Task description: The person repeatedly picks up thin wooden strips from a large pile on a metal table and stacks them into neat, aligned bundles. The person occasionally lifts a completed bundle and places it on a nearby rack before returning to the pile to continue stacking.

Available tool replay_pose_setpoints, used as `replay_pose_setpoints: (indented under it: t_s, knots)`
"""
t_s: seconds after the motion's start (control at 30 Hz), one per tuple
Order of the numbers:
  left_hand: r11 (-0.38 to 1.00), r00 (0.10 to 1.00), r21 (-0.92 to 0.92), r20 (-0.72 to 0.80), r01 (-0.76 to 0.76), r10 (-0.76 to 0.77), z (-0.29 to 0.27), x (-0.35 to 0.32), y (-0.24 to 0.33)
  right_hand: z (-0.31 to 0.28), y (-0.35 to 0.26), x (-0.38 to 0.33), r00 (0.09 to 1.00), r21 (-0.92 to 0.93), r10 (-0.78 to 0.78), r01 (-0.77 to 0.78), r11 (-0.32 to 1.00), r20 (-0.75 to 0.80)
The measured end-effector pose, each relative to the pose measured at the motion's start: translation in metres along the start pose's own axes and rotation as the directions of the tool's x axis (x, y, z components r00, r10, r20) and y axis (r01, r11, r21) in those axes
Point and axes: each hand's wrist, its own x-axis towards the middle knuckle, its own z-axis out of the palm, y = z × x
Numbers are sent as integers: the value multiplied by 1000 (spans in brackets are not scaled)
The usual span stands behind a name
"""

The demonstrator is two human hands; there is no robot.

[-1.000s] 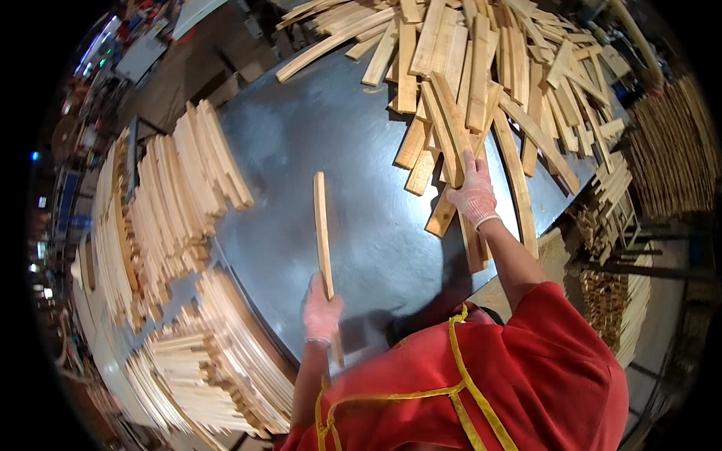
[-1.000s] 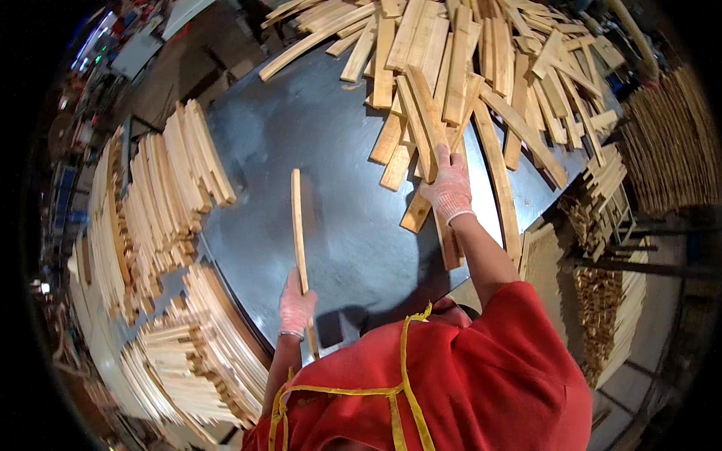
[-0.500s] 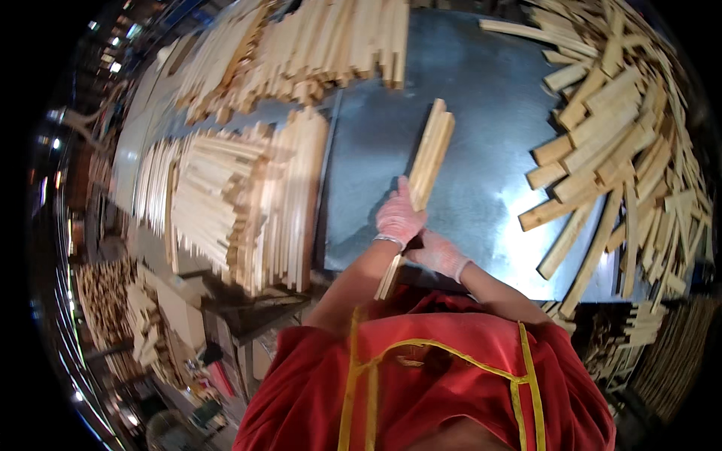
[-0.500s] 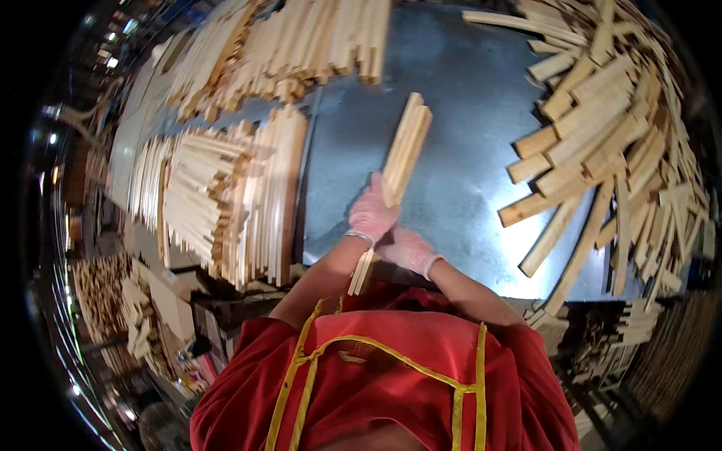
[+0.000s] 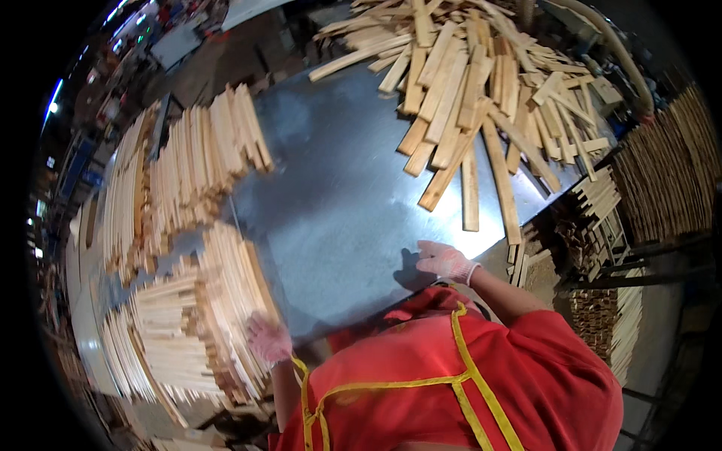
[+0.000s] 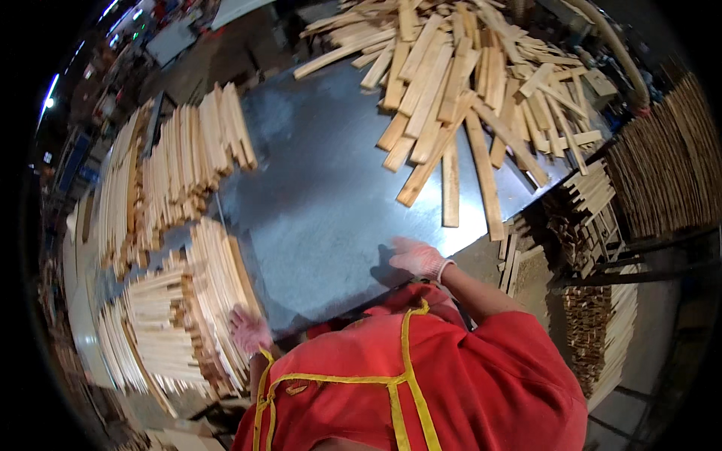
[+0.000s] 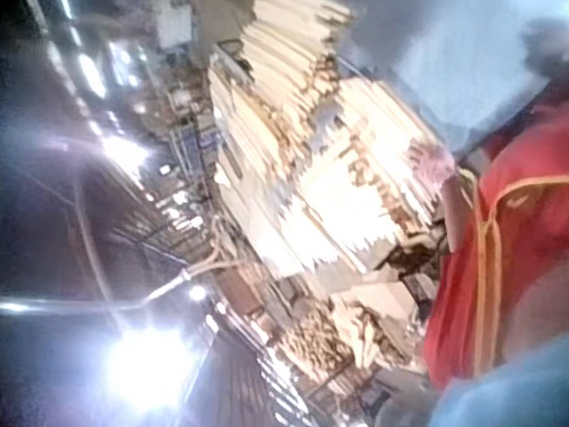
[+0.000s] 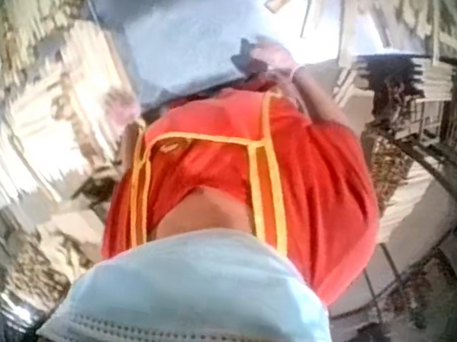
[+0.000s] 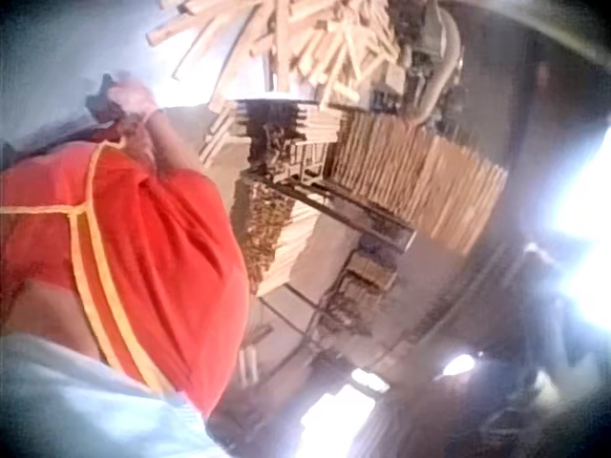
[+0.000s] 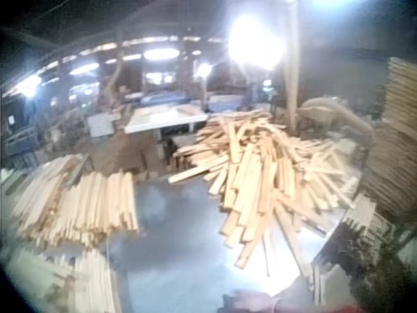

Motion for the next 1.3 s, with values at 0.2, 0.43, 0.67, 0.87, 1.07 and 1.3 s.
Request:
replay_pose_setpoints:
  t_s: [0.2,0.43,0.67,0.87,1.07,1.3]
  knots:
    - [980,985,-98,-37,-171,168,-79,33,59,-132,58,45,903,446,124,80,892,-410]
    - [579,736,-495,-208,-648,645,-92,91,322,-281,65,170,728,427,90,293,855,-679]
    - [543,739,-650,-44,-532,672,-195,134,579,-319,30,247,614,553,289,294,780,-735]
    - [369,625,-903,159,-222,764,-216,100,629,-299,31,266,675,728,311,509,459,-669]
    - [344,701,-939,250,8,668,-161,45,492,-182,-44,170,897,793,21,379,477,-441]
    - [281,731,-935,347,218,588,-61,-15,246,-21,-23,143,990,905,-142,48,423,14]
